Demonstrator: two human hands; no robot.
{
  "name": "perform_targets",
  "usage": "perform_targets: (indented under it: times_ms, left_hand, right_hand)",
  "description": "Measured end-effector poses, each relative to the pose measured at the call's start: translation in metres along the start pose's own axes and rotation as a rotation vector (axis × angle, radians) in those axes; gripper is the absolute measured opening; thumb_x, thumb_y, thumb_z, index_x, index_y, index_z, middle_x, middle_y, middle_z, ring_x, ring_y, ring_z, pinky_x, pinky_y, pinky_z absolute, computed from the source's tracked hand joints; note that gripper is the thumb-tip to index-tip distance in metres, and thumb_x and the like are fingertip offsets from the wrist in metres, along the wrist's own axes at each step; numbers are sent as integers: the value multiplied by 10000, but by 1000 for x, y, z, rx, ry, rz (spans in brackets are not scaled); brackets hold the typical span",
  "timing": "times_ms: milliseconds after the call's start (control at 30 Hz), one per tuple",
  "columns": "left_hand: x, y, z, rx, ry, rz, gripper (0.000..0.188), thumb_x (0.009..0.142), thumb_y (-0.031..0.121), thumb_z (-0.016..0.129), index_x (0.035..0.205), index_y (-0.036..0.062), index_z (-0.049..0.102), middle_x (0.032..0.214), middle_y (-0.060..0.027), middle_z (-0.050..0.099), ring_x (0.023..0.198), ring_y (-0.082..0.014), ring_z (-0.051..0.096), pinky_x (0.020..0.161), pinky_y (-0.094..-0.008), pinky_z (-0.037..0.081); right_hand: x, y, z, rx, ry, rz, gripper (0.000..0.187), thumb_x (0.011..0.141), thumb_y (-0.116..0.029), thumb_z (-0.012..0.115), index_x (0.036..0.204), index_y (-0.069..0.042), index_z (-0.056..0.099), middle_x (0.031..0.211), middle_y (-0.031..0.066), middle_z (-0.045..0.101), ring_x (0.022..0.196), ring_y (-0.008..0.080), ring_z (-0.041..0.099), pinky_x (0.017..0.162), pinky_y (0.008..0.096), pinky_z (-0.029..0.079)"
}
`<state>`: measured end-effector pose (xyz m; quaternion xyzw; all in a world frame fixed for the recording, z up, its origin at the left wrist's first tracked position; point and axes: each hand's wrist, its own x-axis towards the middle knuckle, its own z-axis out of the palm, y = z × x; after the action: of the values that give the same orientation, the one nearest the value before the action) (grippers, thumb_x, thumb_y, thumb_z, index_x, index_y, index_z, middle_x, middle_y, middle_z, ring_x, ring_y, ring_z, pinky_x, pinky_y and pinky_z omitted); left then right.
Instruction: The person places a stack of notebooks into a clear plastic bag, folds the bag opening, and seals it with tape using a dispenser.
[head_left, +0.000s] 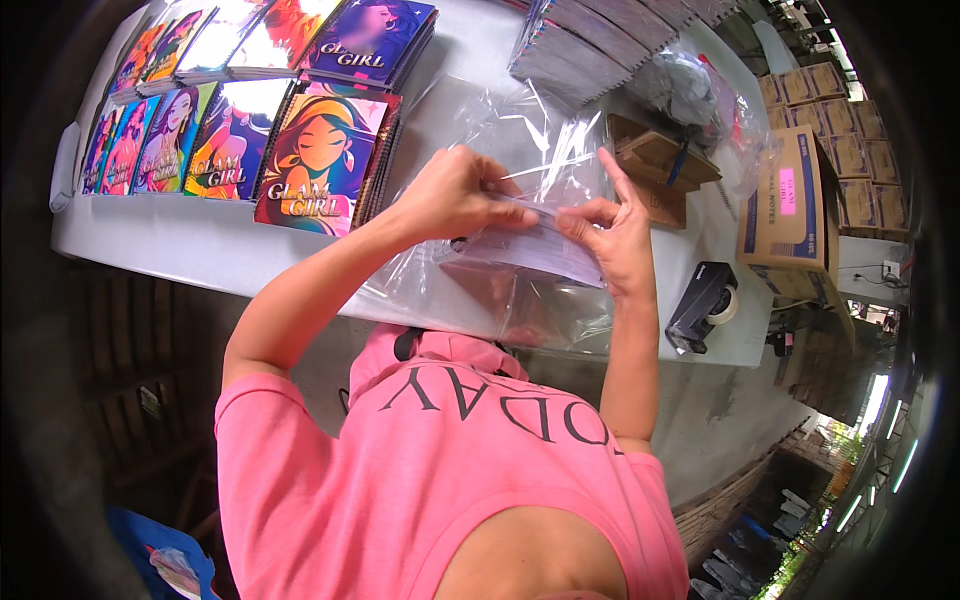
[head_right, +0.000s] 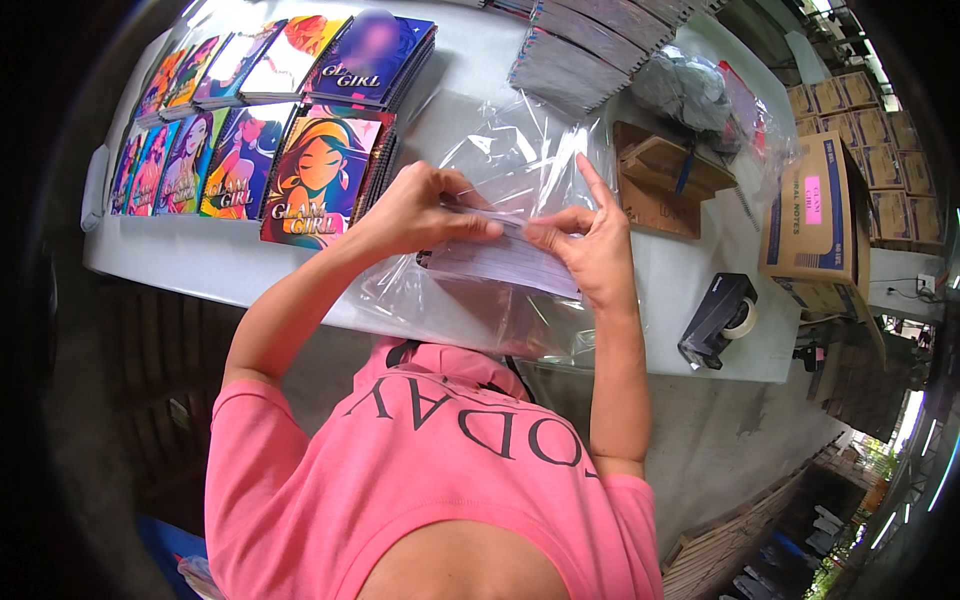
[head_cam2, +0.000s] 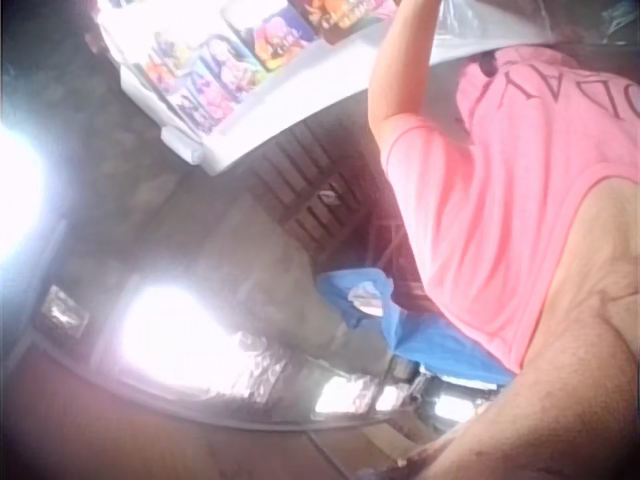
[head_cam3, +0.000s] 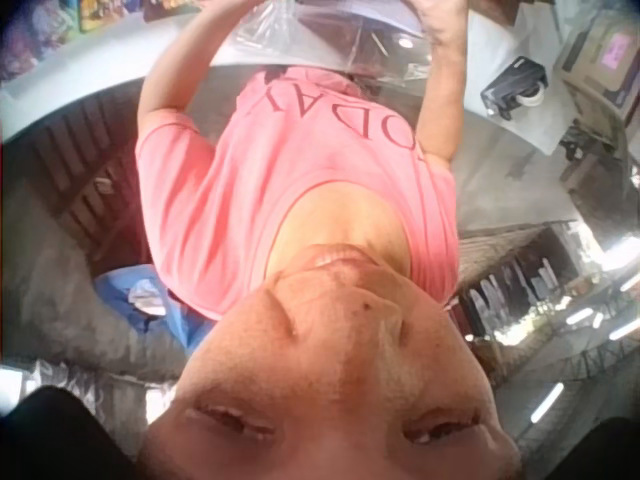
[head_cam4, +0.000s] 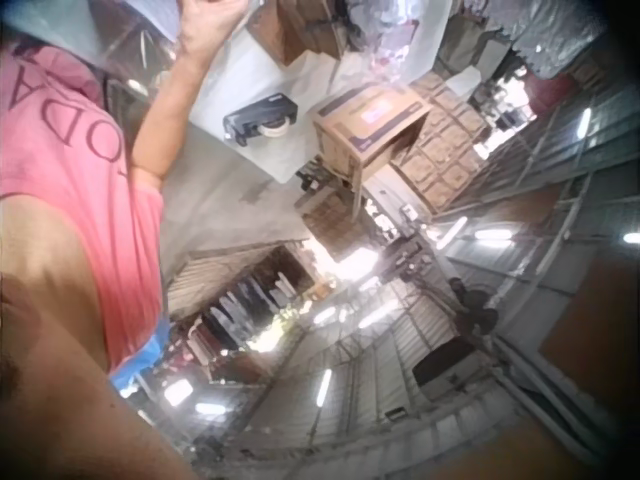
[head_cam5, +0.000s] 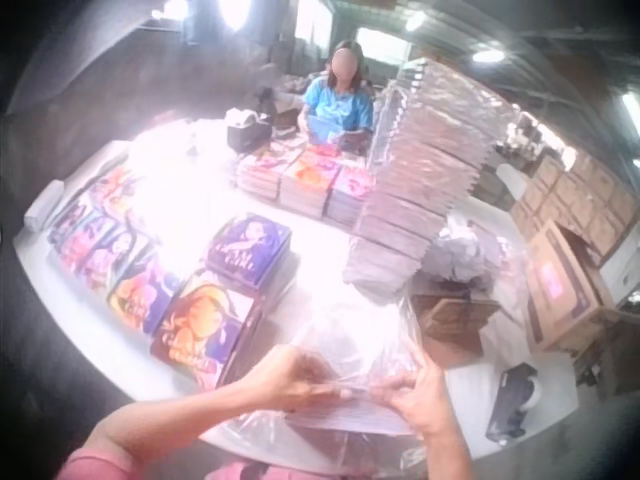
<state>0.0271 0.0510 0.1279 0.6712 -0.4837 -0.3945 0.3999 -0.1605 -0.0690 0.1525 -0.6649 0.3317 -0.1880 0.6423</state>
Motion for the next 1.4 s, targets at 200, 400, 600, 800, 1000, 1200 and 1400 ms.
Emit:
perform_targets:
  times_ms: [200, 400, 600, 800, 1000, 1200, 1400]
  left_hand:
    - [6, 2, 11, 257, 230, 350, 162, 726, 220, 757, 836, 106, 725, 747, -35, 659, 687, -199, 615, 806, -395, 425]
    - [-13, 27, 20, 580, 229, 523, 204, 724, 183, 733, 910, 127, 669, 999, 12, 681, 1234, -209, 473, 1020, -475, 270]
    - [-39, 29, 30, 555, 131, 621, 526, 727, 115, 697, 1233, 48, 565, 1129, -95, 645, 1188, -252, 532, 987, -430, 379]
    - [-30, -12, 37, 694, 299, 1130, 213, 780, 71, 630, 979, 89, 705, 1027, -53, 690, 975, -186, 657, 795, -286, 507]
    - [-27, -12, 39, 703, 307, 1147, 166, 791, 83, 648, 942, 105, 715, 977, -42, 705, 949, -178, 673, 780, -284, 504]
    - [-26, -11, 40, 715, 300, 1108, 191, 795, 47, 651, 953, 131, 718, 985, -38, 706, 973, -179, 668, 813, -294, 507]
    - [-30, -11, 40, 722, 299, 1074, 200, 781, 32, 659, 943, 132, 723, 997, -45, 704, 986, -188, 665, 823, -300, 509]
  right_hand:
    - [2, 3, -6, -317, -11, -83, 377, 721, -64, 777, 1074, -12, 653, 775, 45, 688, 688, 107, 622, 741, 296, 499]
    - [-23, -9, 13, -1064, 136, -569, 133, 695, -61, 671, 776, -163, 696, 1053, -48, 627, 1113, 181, 519, 1050, 447, 257]
    - [-64, -19, 31, -1490, -11, -544, 190, 771, -81, 593, 923, -130, 696, 1174, 16, 602, 1150, 208, 536, 1034, 492, 333]
    - [-116, -13, -64, -502, -174, -187, 259, 857, -112, 600, 1102, -46, 649, 1244, 127, 586, 1202, 237, 532, 1017, 390, 401]
    - [-178, 126, -276, -644, 1136, 408, 457, 847, -429, 638, 1175, -112, 615, 1184, 32, 584, 948, 126, 526, 686, 294, 421]
    - [-171, 160, -321, 133, 881, 693, 386, 807, -569, 627, 942, -212, 683, 1225, -21, 540, 856, 156, 397, 620, 266, 293]
    - [-198, 181, -310, 685, 814, 85, 332, 897, -310, 597, 1155, -102, 593, 1368, 24, 430, 1149, 228, 423, 926, 448, 404]
